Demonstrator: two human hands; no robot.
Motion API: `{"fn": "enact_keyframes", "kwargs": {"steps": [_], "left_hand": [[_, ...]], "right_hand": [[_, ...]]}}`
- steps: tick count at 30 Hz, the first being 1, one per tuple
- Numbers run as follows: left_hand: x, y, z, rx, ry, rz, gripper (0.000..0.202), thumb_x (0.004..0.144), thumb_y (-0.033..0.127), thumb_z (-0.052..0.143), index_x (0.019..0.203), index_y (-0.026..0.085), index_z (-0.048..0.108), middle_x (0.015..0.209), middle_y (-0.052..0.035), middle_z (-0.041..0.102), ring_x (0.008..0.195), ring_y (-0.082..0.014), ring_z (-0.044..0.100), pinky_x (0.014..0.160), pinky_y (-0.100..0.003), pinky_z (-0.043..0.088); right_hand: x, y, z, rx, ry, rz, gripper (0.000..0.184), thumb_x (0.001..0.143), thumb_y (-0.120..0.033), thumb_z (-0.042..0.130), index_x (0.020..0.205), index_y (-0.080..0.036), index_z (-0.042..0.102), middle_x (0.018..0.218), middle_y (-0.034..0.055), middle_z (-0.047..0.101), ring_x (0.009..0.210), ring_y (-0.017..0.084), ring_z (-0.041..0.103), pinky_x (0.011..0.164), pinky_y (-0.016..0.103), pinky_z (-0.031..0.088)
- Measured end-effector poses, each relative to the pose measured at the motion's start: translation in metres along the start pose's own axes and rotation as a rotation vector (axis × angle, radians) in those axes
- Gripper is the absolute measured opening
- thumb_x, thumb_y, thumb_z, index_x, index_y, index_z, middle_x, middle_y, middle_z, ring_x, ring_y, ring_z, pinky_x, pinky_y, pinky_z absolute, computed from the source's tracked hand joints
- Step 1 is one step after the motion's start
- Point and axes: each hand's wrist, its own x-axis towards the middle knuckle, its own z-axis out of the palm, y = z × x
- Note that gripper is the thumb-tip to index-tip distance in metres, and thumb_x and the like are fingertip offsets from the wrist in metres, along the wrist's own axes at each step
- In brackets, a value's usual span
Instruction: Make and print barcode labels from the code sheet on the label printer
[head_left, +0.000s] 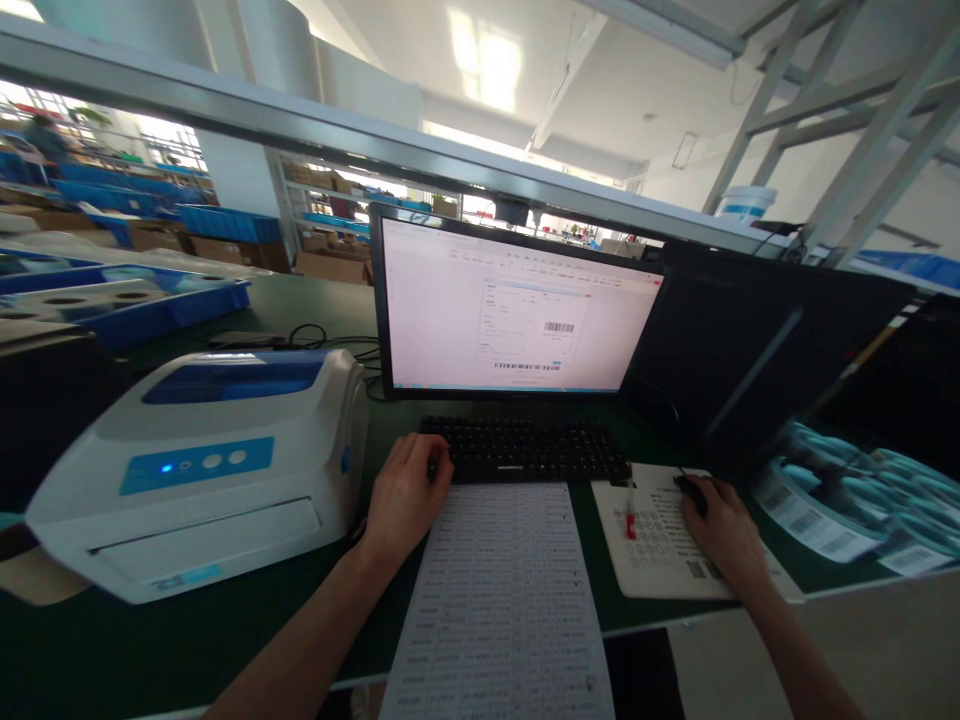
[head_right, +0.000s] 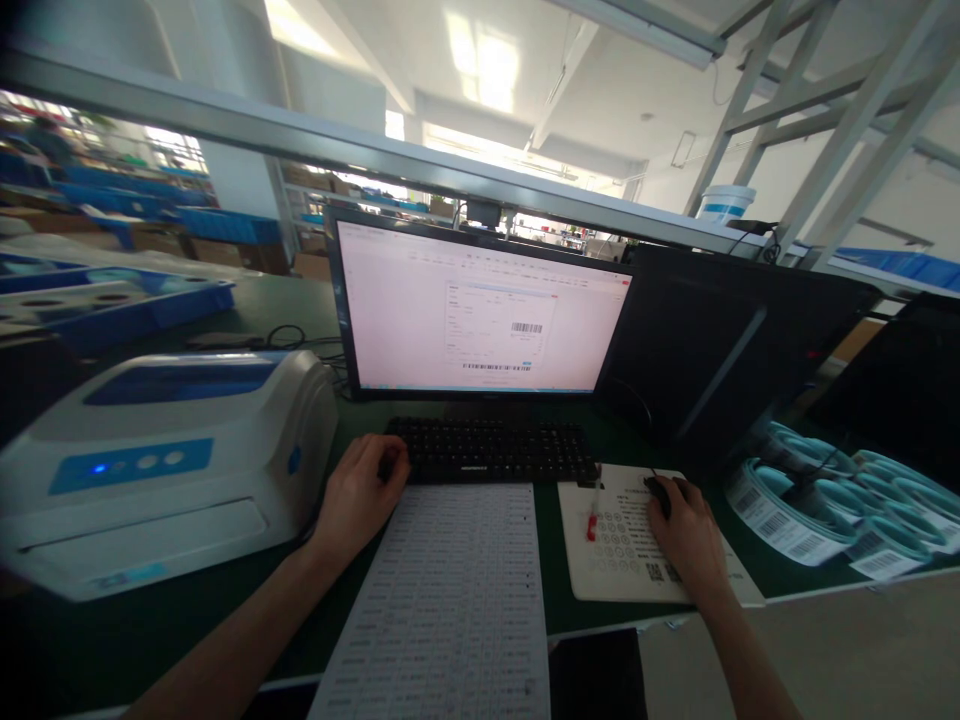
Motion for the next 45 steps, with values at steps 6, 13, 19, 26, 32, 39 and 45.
{"fn": "enact_keyframes", "kwargs": {"steps": [6,13,19,26,32,39,45], "left_hand": [[0.000,-0.002,0.002,0.006,-0.005,0.004,0.012,0.099,0.013,0.055,0.104,0.024,0.054,0.094,-0.0053,0.060,0.090,-0.0301,0.060,0.081,-0.046,0.051],[0.000,-0.002,0.002,-0.004,-0.005,0.000,0.010,0.101,0.015,0.055,0.105,0.024,0.054,0.094,-0.0052,0.060,0.091,-0.0298,0.060,0.082,-0.046,0.052],[-0.001,-0.004,0.002,0.009,-0.015,-0.006,0.010,0.101,0.015,0.054,0.105,0.024,0.055,0.094,-0.0052,0.060,0.091,-0.0302,0.060,0.083,-0.047,0.051],[0.000,-0.001,0.002,-0.003,0.001,-0.005,0.011,0.100,0.015,0.055,0.105,0.025,0.056,0.093,-0.0061,0.061,0.090,-0.0306,0.061,0.082,-0.047,0.052],[-0.002,0.003,0.003,0.030,0.024,-0.055,0.011,0.096,0.015,0.059,0.101,0.024,0.059,0.093,-0.0067,0.063,0.092,-0.0305,0.061,0.085,-0.046,0.052],[-0.001,0.004,0.005,0.037,0.036,-0.037,0.007,0.095,0.016,0.060,0.099,0.023,0.060,0.091,-0.0059,0.062,0.091,-0.0298,0.060,0.085,-0.045,0.051],[-0.002,0.002,0.008,0.076,0.022,-0.071,0.008,0.095,0.018,0.062,0.100,0.024,0.060,0.093,-0.0063,0.062,0.093,-0.0301,0.061,0.087,-0.045,0.051]], "right_hand": [[0.001,0.000,0.001,0.000,-0.004,0.000,0.051,0.099,-0.049,0.041,0.140,-0.028,0.062,0.141,0.0109,0.057,0.118,0.029,0.063,0.102,0.048,0.053],[0.000,-0.001,-0.001,0.003,-0.028,0.017,0.051,0.099,-0.050,0.041,0.139,-0.028,0.062,0.141,0.0107,0.056,0.120,0.029,0.062,0.104,0.049,0.052],[-0.001,-0.001,0.000,0.012,-0.014,0.017,0.051,0.098,-0.050,0.042,0.140,-0.028,0.062,0.142,0.0113,0.056,0.118,0.030,0.062,0.102,0.050,0.054],[0.000,-0.007,-0.007,0.022,-0.009,0.020,0.052,0.097,-0.049,0.043,0.141,-0.027,0.061,0.139,0.0124,0.058,0.114,0.031,0.063,0.098,0.050,0.055],[0.000,-0.017,-0.022,-0.010,0.011,0.066,0.054,0.095,-0.050,0.045,0.139,-0.023,0.061,0.131,0.0141,0.061,0.109,0.030,0.062,0.095,0.047,0.053],[0.002,-0.017,-0.022,-0.021,0.015,0.073,0.053,0.093,-0.050,0.048,0.136,-0.022,0.063,0.125,0.0144,0.062,0.105,0.030,0.061,0.091,0.045,0.052],[0.003,-0.019,-0.026,0.007,0.037,0.065,0.053,0.091,-0.048,0.052,0.133,-0.019,0.065,0.123,0.0161,0.063,0.101,0.029,0.061,0.089,0.046,0.051]]}}
